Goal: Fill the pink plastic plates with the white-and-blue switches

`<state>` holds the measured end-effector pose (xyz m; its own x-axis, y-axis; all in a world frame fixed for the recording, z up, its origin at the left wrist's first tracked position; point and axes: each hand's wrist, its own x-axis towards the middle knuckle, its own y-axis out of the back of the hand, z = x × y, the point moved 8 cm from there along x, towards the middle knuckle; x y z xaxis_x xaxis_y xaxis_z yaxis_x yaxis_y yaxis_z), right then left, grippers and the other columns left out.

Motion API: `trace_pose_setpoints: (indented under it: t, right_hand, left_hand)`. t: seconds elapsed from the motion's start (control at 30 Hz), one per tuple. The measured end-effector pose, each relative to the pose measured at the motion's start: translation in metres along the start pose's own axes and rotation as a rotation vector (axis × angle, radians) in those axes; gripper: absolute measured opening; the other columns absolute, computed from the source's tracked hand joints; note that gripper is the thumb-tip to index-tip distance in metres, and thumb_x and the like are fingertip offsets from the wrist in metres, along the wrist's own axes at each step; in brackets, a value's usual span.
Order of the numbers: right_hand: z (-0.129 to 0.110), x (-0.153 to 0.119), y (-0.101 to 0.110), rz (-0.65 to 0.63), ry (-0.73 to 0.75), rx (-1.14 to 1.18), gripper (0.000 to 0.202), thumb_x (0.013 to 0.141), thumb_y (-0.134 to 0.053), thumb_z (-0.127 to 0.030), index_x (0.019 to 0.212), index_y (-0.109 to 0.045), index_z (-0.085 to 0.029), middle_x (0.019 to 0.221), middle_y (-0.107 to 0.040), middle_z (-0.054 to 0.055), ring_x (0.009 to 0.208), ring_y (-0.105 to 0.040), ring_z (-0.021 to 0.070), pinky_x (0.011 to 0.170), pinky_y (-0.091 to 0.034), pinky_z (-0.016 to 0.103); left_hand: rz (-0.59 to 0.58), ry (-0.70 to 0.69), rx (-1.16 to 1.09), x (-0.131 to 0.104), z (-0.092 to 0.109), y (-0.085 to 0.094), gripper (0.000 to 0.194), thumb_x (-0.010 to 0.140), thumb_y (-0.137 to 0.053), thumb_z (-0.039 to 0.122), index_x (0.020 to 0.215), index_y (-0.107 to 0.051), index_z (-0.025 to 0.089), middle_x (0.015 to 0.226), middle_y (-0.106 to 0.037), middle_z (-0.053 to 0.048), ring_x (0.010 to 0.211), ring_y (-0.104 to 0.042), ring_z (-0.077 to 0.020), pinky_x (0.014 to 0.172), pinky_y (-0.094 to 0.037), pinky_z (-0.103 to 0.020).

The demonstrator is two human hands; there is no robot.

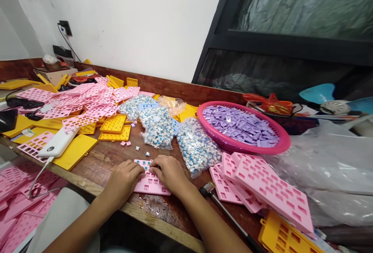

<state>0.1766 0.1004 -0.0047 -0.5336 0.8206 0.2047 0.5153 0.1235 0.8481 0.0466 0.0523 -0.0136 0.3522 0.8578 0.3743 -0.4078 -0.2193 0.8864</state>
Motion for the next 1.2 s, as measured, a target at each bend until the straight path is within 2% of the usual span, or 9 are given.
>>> trace_pose_setpoints:
  t: [0.33, 0.43, 0.5, 0.63, 0.73, 0.83, 0.97, 1.1, 1.2]
  right_hand:
    - [0.003, 0.002, -0.006, 0.010, 0.005, -0.036, 0.006, 0.086, -0.073, -0.019, 0.087, -0.078, -0.023, 0.086, -0.069, 0.004, 0.083, -0.065, 0.0194, 0.074, -0.047, 0.030]
    - [0.003, 0.002, -0.002, 0.020, 0.021, 0.056, 0.006, 0.088, -0.072, -0.022, 0.087, -0.078, -0.023, 0.085, -0.069, 0.003, 0.080, -0.065, 0.0182, 0.073, -0.048, 0.029]
    - [0.003, 0.004, 0.003, 0.083, 0.032, 0.114, 0.008, 0.090, -0.070, -0.024, 0.090, -0.078, -0.023, 0.088, -0.070, 0.004, 0.082, -0.065, 0.0182, 0.076, -0.050, 0.030]
    - [0.005, 0.013, 0.005, 0.244, 0.057, 0.062, 0.023, 0.095, -0.061, -0.022, 0.115, -0.073, -0.023, 0.112, -0.070, 0.008, 0.105, -0.063, 0.0227, 0.095, -0.049, 0.037]
    - [0.003, 0.021, -0.011, 0.179, 0.091, -0.031, 0.036, 0.095, -0.055, -0.014, 0.126, -0.070, -0.025, 0.131, -0.065, 0.009, 0.121, -0.057, 0.0250, 0.106, -0.044, 0.043]
    - [0.005, 0.025, -0.023, 0.070, 0.065, -0.102, 0.039, 0.091, -0.053, -0.008, 0.120, -0.074, -0.025, 0.127, -0.069, 0.007, 0.119, -0.058, 0.0258, 0.106, -0.043, 0.044]
    - [0.012, 0.023, -0.020, 0.079, 0.009, -0.084, 0.037, 0.089, -0.051, -0.007, 0.114, -0.075, -0.019, 0.117, -0.071, 0.009, 0.112, -0.061, 0.0248, 0.103, -0.046, 0.042]
    - [0.026, 0.020, -0.012, 0.137, -0.057, 0.056, 0.029, 0.088, -0.052, -0.008, 0.101, -0.077, -0.018, 0.106, -0.073, 0.009, 0.101, -0.065, 0.0224, 0.096, -0.050, 0.038]
    - [0.036, 0.018, -0.005, 0.192, -0.119, 0.167, 0.021, 0.085, -0.058, -0.012, 0.096, -0.076, -0.018, 0.101, -0.074, 0.008, 0.095, -0.067, 0.0219, 0.090, -0.052, 0.037]
  left_hand:
    - [-0.096, 0.051, 0.044, 0.008, -0.001, -0.003, 0.012, 0.094, -0.065, 0.025, 0.086, -0.071, 0.020, 0.093, -0.071, -0.005, 0.093, -0.058, -0.0242, 0.076, -0.041, -0.037]
    - [-0.105, 0.069, -0.046, 0.008, -0.004, 0.001, 0.012, 0.094, -0.065, 0.025, 0.084, -0.071, 0.020, 0.092, -0.071, -0.004, 0.093, -0.059, -0.0232, 0.080, -0.042, -0.036]
    - [-0.090, 0.082, -0.166, 0.008, -0.010, 0.007, 0.011, 0.093, -0.066, 0.029, 0.086, -0.071, 0.022, 0.091, -0.071, -0.002, 0.093, -0.060, -0.0219, 0.081, -0.044, -0.034]
    - [-0.014, 0.074, -0.281, 0.017, -0.029, 0.026, 0.017, 0.098, -0.057, 0.030, 0.104, -0.071, 0.023, 0.107, -0.071, -0.004, 0.102, -0.061, -0.0209, 0.089, -0.047, -0.033]
    - [0.012, 0.029, -0.160, 0.031, -0.041, 0.031, 0.036, 0.099, -0.045, 0.016, 0.131, -0.063, 0.022, 0.138, -0.061, -0.008, 0.125, -0.055, -0.0237, 0.106, -0.042, -0.038]
    - [-0.094, 0.009, -0.076, 0.040, -0.049, 0.013, 0.051, 0.097, -0.041, 0.009, 0.146, -0.051, 0.021, 0.153, -0.050, -0.009, 0.138, -0.045, -0.0264, 0.114, -0.035, -0.043]
    - [-0.189, 0.003, -0.137, 0.039, -0.054, -0.009, 0.043, 0.095, -0.040, 0.007, 0.128, -0.066, 0.016, 0.141, -0.060, -0.013, 0.129, -0.053, -0.0254, 0.110, -0.039, -0.040]
    - [-0.172, 0.068, -0.187, 0.038, -0.059, -0.006, 0.033, 0.094, -0.043, 0.008, 0.102, -0.073, 0.016, 0.107, -0.070, -0.011, 0.104, -0.062, -0.0219, 0.093, -0.047, -0.033]
    - [-0.166, 0.150, -0.168, 0.036, -0.065, -0.001, 0.027, 0.096, -0.045, 0.013, 0.092, -0.072, 0.016, 0.098, -0.068, -0.010, 0.096, -0.063, -0.0220, 0.087, -0.047, -0.033]
